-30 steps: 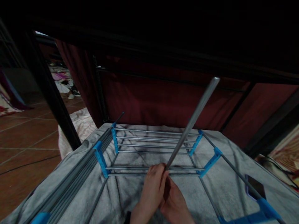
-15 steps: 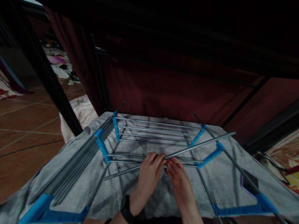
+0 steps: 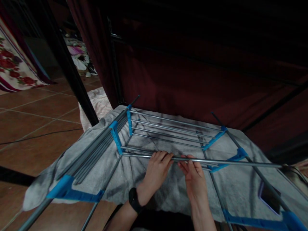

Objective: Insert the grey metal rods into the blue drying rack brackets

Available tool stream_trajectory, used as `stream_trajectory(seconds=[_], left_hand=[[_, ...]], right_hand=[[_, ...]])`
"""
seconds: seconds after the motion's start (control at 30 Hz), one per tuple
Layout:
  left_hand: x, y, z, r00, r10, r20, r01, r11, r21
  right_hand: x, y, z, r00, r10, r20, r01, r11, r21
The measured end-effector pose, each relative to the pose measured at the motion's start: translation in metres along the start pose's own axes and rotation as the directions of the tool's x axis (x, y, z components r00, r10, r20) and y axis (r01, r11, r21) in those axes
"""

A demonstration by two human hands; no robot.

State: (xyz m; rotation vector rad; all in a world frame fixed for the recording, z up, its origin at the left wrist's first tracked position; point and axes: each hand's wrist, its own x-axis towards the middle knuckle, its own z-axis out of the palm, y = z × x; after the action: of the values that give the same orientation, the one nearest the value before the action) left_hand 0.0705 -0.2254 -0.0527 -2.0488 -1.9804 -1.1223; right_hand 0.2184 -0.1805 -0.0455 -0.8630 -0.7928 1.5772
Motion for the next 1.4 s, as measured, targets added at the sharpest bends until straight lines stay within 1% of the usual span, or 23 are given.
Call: stream_trajectory(seconds=[0.07, 0.13, 0.33, 0.43, 0.5, 0.6, 0.7, 0.77, 0.8, 0.87, 0.97, 1.07, 1.13, 1.17, 1.27, 1.33, 1.4], left_hand=[[0.000, -0.006, -0.002, 0.999, 0.002, -0.041, 0.000, 0.998, 0.065], [0.001, -0.011, -0.005, 0.997, 0.011, -0.070, -0.004, 0.995, 0.098], [0.000, -0.020, -0.017, 0.996, -0.017, -0.083, 0.025, 0.994, 0.103], [-0.003, -0.025, -0.020, 0.997, -0.030, -0.069, 0.037, 0.993, 0.108], [-0.004, -0.027, -0.020, 0.998, -0.037, -0.053, 0.042, 0.994, 0.103], [-0.007, -0.025, -0.016, 0.996, -0.073, -0.044, 0.076, 0.995, 0.068], [-0.010, -0.016, -0.009, 0.993, -0.109, -0.045, 0.108, 0.994, -0.020], [-0.012, -0.009, -0.005, 0.993, -0.104, -0.050, 0.101, 0.992, -0.072], [-0.013, -0.006, -0.004, 0.994, -0.092, -0.056, 0.087, 0.992, -0.088], [-0.015, -0.001, -0.004, 0.994, -0.063, -0.086, 0.054, 0.993, -0.105], [-0.015, 0.002, -0.011, 0.988, -0.036, -0.148, 0.016, 0.991, -0.136], [-0.013, 0.003, -0.018, 0.979, -0.022, -0.202, -0.017, 0.982, -0.187], [-0.012, 0.005, -0.021, 0.972, -0.005, -0.235, -0.044, 0.978, -0.203], [-0.012, 0.006, -0.022, 0.967, 0.005, -0.254, -0.058, 0.977, -0.203], [-0.016, 0.014, -0.027, 0.953, 0.059, -0.298, -0.117, 0.977, -0.179], [-0.019, 0.020, -0.030, 0.941, 0.132, -0.310, -0.183, 0.973, -0.139], [-0.022, 0.026, -0.032, 0.932, 0.209, -0.295, -0.243, 0.967, -0.083]], right_hand=[[0.005, -0.005, -0.001, 0.998, -0.042, -0.036, 0.042, 0.999, -0.005], [0.008, -0.009, 0.000, 0.997, -0.060, -0.049, 0.060, 0.998, -0.003], [0.008, -0.008, 0.004, 1.000, 0.006, -0.022, -0.005, 1.000, 0.027], [0.008, -0.008, 0.004, 0.999, 0.032, 0.009, -0.032, 0.999, 0.003], [0.009, -0.009, 0.004, 0.999, 0.024, 0.028, -0.023, 1.000, -0.021], [0.006, -0.010, 0.009, 0.998, -0.022, 0.064, 0.026, 0.997, -0.070], [0.000, -0.009, 0.018, 0.991, -0.045, 0.126, 0.061, 0.991, -0.121], [-0.004, -0.010, 0.023, 0.983, -0.072, 0.169, 0.099, 0.982, -0.160], [-0.006, -0.012, 0.025, 0.978, -0.107, 0.180, 0.141, 0.972, -0.189], [-0.007, -0.020, 0.027, 0.961, -0.212, 0.177, 0.254, 0.930, -0.266], [-0.004, -0.039, 0.028, 0.913, -0.375, 0.160, 0.407, 0.825, -0.391], [0.000, -0.057, 0.029, 0.880, -0.447, 0.163, 0.467, 0.745, -0.477], [0.002, -0.062, 0.030, 0.868, -0.458, 0.189, 0.484, 0.699, -0.527], [0.002, -0.063, 0.031, 0.861, -0.456, 0.223, 0.498, 0.672, -0.548], [0.003, -0.057, 0.029, 0.825, -0.411, 0.389, 0.565, 0.568, -0.598], [0.004, -0.050, 0.025, 0.790, -0.363, 0.495, 0.614, 0.468, -0.636], [0.005, -0.040, 0.018, 0.754, -0.333, 0.566, 0.656, 0.333, -0.677]])
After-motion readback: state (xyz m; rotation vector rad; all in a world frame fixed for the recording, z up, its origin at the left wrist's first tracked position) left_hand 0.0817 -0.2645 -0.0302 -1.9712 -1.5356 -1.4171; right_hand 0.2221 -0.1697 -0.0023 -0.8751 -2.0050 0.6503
